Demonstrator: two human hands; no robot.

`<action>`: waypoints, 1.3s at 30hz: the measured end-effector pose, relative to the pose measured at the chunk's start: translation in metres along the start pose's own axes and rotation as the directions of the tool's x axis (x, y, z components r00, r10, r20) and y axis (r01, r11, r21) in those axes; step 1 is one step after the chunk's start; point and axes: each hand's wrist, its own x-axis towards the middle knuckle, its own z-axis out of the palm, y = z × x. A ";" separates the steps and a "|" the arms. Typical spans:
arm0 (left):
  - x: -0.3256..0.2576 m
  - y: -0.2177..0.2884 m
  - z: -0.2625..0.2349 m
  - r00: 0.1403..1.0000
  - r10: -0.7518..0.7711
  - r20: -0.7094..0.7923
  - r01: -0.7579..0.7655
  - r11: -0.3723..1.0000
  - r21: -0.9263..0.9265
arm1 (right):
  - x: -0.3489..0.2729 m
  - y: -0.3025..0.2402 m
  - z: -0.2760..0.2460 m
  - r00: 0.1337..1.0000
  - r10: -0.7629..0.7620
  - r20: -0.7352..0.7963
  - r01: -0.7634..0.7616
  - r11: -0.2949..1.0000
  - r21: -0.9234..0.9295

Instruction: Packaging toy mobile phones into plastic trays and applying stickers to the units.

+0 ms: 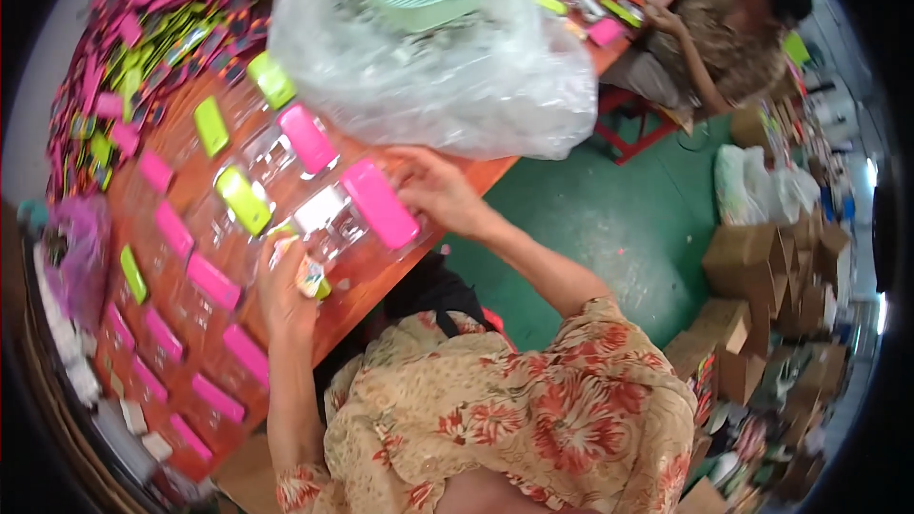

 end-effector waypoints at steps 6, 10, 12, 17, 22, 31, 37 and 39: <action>0.005 -0.003 0.010 0.997 0.019 0.073 -0.018 1.000 -0.014 | -0.016 -0.029 -0.007 0.999 0.007 0.033 -0.010 0.996 0.090; 0.006 -0.001 0.021 0.997 0.068 0.045 -0.068 0.998 0.000 | -0.016 -0.057 -0.012 0.992 0.089 0.085 -0.090 0.996 0.006; 0.004 0.007 0.041 0.999 0.039 0.030 -0.039 0.999 -0.018 | -0.013 -0.063 -0.019 0.992 0.103 0.075 -0.103 0.995 -0.001; 0.011 0.021 0.064 0.996 0.059 0.061 -0.055 0.997 -0.051 | -0.008 -0.083 -0.029 1.000 0.020 -0.019 -0.021 0.998 -0.058; 0.018 0.033 0.078 0.972 0.076 0.222 -0.069 0.997 -0.041 | -0.003 -0.106 -0.034 0.999 -0.030 -0.016 0.029 0.997 -0.077; 0.033 0.038 0.107 0.975 0.087 0.206 -0.064 0.991 -0.115 | -0.009 -0.126 -0.056 0.997 -0.056 -0.054 0.051 0.994 -0.095; 0.048 0.037 0.101 0.975 0.108 0.194 -0.089 0.990 -0.106 | -0.015 -0.127 -0.081 0.987 -0.103 -0.124 0.078 0.979 -0.187; 0.050 0.038 0.097 0.959 0.098 0.267 -0.074 0.992 -0.098 | -0.016 -0.127 -0.102 0.968 -0.155 -0.199 0.092 0.952 -0.291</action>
